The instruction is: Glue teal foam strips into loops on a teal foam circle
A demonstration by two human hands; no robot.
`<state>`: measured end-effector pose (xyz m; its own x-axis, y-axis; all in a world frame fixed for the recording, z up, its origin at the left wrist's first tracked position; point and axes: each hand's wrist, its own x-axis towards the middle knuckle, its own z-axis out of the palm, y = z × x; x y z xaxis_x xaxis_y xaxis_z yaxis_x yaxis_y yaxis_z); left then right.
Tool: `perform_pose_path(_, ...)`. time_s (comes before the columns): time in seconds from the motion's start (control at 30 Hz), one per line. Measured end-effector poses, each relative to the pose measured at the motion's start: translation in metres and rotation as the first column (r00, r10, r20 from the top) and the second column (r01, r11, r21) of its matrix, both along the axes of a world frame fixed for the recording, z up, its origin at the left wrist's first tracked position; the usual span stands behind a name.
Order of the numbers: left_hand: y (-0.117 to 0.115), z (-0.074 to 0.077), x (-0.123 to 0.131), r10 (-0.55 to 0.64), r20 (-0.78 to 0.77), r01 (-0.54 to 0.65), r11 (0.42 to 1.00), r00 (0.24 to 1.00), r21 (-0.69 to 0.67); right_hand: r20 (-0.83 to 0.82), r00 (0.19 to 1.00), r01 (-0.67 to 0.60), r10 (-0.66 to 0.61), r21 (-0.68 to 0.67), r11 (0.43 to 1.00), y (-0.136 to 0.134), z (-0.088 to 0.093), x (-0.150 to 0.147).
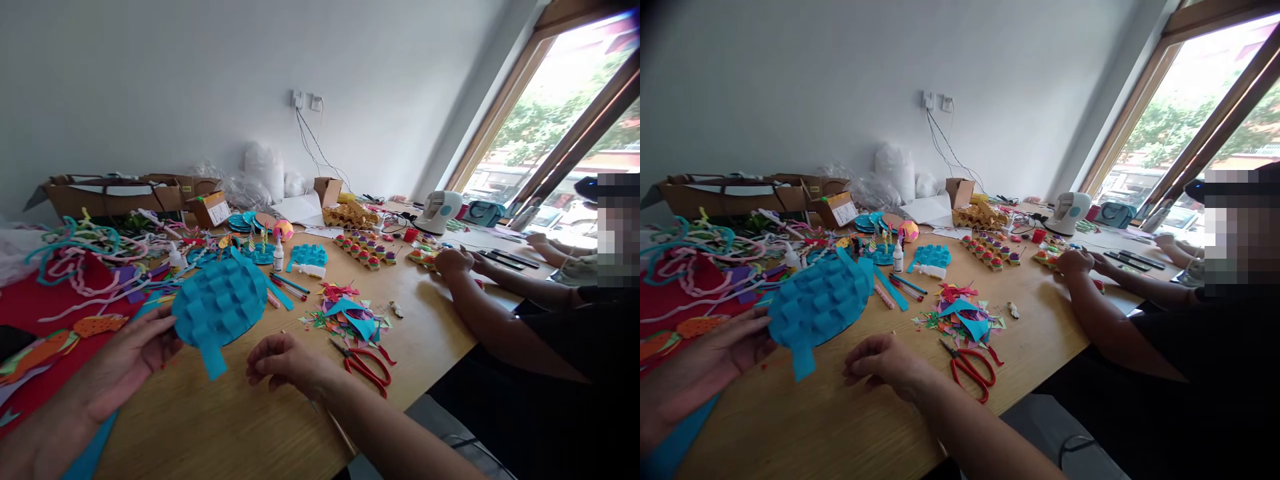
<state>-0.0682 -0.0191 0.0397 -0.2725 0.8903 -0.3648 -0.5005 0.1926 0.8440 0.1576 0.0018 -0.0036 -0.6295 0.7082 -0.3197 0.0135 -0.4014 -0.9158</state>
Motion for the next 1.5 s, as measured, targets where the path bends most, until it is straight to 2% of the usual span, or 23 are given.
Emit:
perform_pose_path(0.1,0.006,-0.012,0.006,-0.104,0.002,0.103,0.984,0.995,0.146,-0.053,0.998,-0.027,0.023,-0.077,0.997,-0.009,0.001,-0.001)
perform_pose_path(0.17,0.008,-0.017,0.011,-0.114,0.007,0.110,0.977,0.993,0.184,-0.097,0.995,-0.026,0.015,-0.120,0.992,-0.014,0.002,-0.001)
perform_pose_path(0.23,0.010,-0.018,0.018,-0.109,0.030,0.102,0.978,0.994,0.180,-0.143,0.989,0.013,-0.035,-0.154,0.988,-0.017,0.002,-0.003)
perform_pose_path(0.4,0.011,-0.013,0.042,-0.021,0.122,0.009,0.995,0.992,0.101,-0.230,0.940,0.199,-0.253,-0.233,0.952,-0.023,0.004,-0.013)
perform_pose_path(0.57,0.011,-0.018,0.055,-0.024,0.158,0.008,0.995,0.987,0.099,-0.291,0.858,0.340,-0.423,-0.294,0.893,-0.017,0.004,-0.029)
perform_pose_path(0.73,0.007,-0.028,0.061,-0.085,0.153,0.066,0.990,0.985,0.125,-0.372,0.768,0.416,-0.522,-0.330,0.847,-0.004,-0.002,-0.040)
perform_pose_path(0.83,0.005,-0.034,0.063,-0.119,0.153,0.099,0.987,0.981,0.129,-0.376,0.745,0.445,-0.551,-0.334,0.831,0.000,-0.005,-0.043)
perform_pose_path(0.97,0.001,-0.039,0.064,-0.122,0.166,0.101,0.987,0.979,0.128,-0.335,0.759,0.461,-0.558,-0.329,0.824,0.002,-0.007,-0.041)
perform_pose_path(1.23,0.002,-0.044,0.065,-0.156,0.167,0.127,0.977,0.974,0.171,-0.311,0.795,0.453,-0.521,-0.268,0.850,0.004,-0.004,-0.039)
perform_pose_path(1.33,-0.001,-0.050,0.064,-0.180,0.167,0.156,0.976,0.969,0.149,-0.294,0.791,0.479,-0.536,-0.246,0.842,0.013,0.001,-0.036)
perform_pose_path(1.43,-0.005,-0.054,0.054,-0.318,0.070,0.311,0.946,0.946,0.088,-0.254,0.785,0.532,-0.565,-0.189,0.825,0.027,0.008,-0.023)
perform_pose_path(1.5,-0.002,-0.054,0.041,-0.396,-0.156,0.409,0.910,0.905,0.067,-0.229,0.782,0.563,-0.579,-0.138,0.815,0.037,0.013,-0.009)
